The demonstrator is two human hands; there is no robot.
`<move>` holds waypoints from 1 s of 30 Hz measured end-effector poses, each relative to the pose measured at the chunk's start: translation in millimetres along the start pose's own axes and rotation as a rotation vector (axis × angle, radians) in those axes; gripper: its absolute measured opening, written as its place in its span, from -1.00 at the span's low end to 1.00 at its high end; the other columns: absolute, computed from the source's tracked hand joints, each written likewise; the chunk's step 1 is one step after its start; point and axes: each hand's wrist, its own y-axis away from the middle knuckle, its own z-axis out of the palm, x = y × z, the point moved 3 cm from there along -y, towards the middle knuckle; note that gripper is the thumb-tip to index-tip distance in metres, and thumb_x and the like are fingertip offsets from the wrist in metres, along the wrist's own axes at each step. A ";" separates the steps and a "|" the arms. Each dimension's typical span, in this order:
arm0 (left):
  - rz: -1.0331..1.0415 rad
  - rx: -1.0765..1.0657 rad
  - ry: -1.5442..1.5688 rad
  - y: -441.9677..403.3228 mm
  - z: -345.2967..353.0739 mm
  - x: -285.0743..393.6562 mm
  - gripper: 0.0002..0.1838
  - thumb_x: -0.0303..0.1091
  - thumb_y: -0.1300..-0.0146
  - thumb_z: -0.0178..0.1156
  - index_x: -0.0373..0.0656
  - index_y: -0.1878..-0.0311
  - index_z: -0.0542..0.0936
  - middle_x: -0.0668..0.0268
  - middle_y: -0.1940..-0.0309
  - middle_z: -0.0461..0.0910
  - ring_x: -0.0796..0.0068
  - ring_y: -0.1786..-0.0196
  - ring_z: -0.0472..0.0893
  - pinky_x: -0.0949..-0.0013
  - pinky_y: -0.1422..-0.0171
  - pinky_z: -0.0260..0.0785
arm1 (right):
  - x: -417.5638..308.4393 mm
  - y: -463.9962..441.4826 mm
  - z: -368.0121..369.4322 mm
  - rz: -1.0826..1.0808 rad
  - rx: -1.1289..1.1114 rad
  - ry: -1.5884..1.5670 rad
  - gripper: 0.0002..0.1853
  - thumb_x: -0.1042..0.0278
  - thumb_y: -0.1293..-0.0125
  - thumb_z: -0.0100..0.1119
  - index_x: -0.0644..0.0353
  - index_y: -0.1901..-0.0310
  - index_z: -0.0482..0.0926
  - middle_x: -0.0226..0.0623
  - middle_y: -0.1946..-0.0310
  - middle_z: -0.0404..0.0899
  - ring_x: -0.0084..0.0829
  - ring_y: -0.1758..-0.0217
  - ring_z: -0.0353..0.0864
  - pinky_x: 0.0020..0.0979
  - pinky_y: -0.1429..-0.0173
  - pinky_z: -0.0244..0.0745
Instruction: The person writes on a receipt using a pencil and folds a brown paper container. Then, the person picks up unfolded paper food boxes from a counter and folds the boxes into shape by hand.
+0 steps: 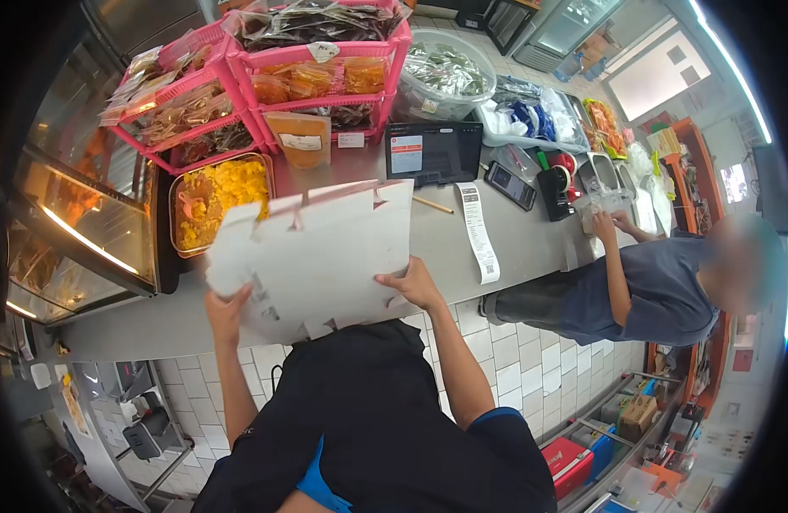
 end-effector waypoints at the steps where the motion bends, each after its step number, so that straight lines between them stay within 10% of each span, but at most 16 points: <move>1: 0.029 0.097 -0.131 -2.6 10.0 -5.6 -0.54 -0.33 -0.05 0.51 -0.32 0.02 0.59 0.16 0.14 0.68 0.40 0.11 0.66 0.33 -0.02 0.50 | 11.8 -1.6 0.4 -0.001 0.068 0.085 -0.57 0.34 -0.12 0.47 0.43 0.05 0.59 -0.16 0.18 0.70 -0.40 0.14 0.66 -0.34 -0.02 0.56; 8: 0.169 0.146 -0.468 3.1 0.7 -108.5 -0.45 -0.26 -0.14 0.44 -0.40 -0.09 0.51 0.02 0.09 0.66 0.12 0.03 0.64 0.20 -0.15 0.44 | 63.0 -1.4 -26.3 -0.029 0.308 0.262 -0.40 0.24 -0.09 0.51 0.42 -0.09 0.51 -0.09 0.00 0.64 -0.37 0.17 0.67 -0.36 0.02 0.56; 9: 0.254 0.217 -0.588 -1.5 1.1 -138.0 -0.42 -0.24 -0.14 0.43 -0.42 -0.12 0.49 0.00 0.07 0.64 0.12 0.02 0.64 0.19 -0.16 0.43 | 57.4 3.1 -49.9 -0.031 0.404 0.181 -0.15 0.18 -0.13 0.49 0.39 -0.33 0.22 -0.10 -0.05 0.60 -0.39 0.20 0.68 -0.36 0.04 0.57; 10: -0.136 -0.057 -0.313 2.0 8.1 -99.8 -0.36 -0.25 -0.17 0.40 -0.46 -0.21 0.42 -0.08 -0.03 0.58 0.06 -0.06 0.60 0.17 -0.23 0.40 | 58.8 11.1 -85.0 -0.082 0.562 0.171 -0.08 0.18 -0.20 0.41 0.37 -0.41 0.02 -0.12 -0.01 0.61 -0.40 0.23 0.69 -0.39 0.06 0.57; 11: 0.108 0.101 -0.353 3.3 6.0 -116.8 -0.34 -0.32 -0.18 0.38 -0.45 -0.27 0.38 -0.09 -0.10 0.54 0.04 -0.12 0.56 0.16 -0.28 0.37 | 59.2 20.2 -120.3 -0.134 0.720 0.167 -0.01 0.18 -0.28 0.34 0.34 -0.48 -0.17 -0.14 0.04 0.63 -0.41 0.25 0.70 -0.42 0.09 0.56; 14: -0.011 0.036 -0.289 1.2 -0.1 -132.1 -0.31 -0.47 -0.19 0.35 -0.46 -0.35 0.30 -0.08 -0.25 0.45 0.08 -0.24 0.49 0.17 -0.37 0.29 | -32.0 98.3 -175.3 -0.092 0.912 0.224 -0.04 0.15 -0.40 0.21 0.36 -0.50 -0.29 -0.18 0.11 0.65 -0.47 0.33 0.68 -0.48 0.16 0.55; 23: 0.149 -0.133 -0.282 -8.2 13.6 -128.7 -0.35 -0.55 -0.22 0.26 -0.47 -0.34 0.23 -0.12 -0.13 0.52 -0.03 -0.09 0.58 0.16 -0.19 0.46 | -166.0 366.2 -190.7 -0.257 1.648 0.097 0.15 -0.10 -0.34 0.25 0.48 -0.47 -0.38 -0.22 0.30 0.71 -0.55 0.60 0.51 -0.51 0.49 0.48; 30: 0.121 0.057 -1.016 3.9 12.5 -103.7 -0.34 -0.27 -0.19 0.37 -0.34 -0.27 0.35 -0.07 -0.14 0.48 -0.04 -0.22 0.48 -0.01 -0.25 0.34 | -125.7 373.4 -184.8 -0.142 1.369 0.097 -0.17 0.00 -0.35 0.24 0.32 -0.41 0.03 -0.22 0.25 0.68 -0.52 0.49 0.57 -0.45 0.41 0.54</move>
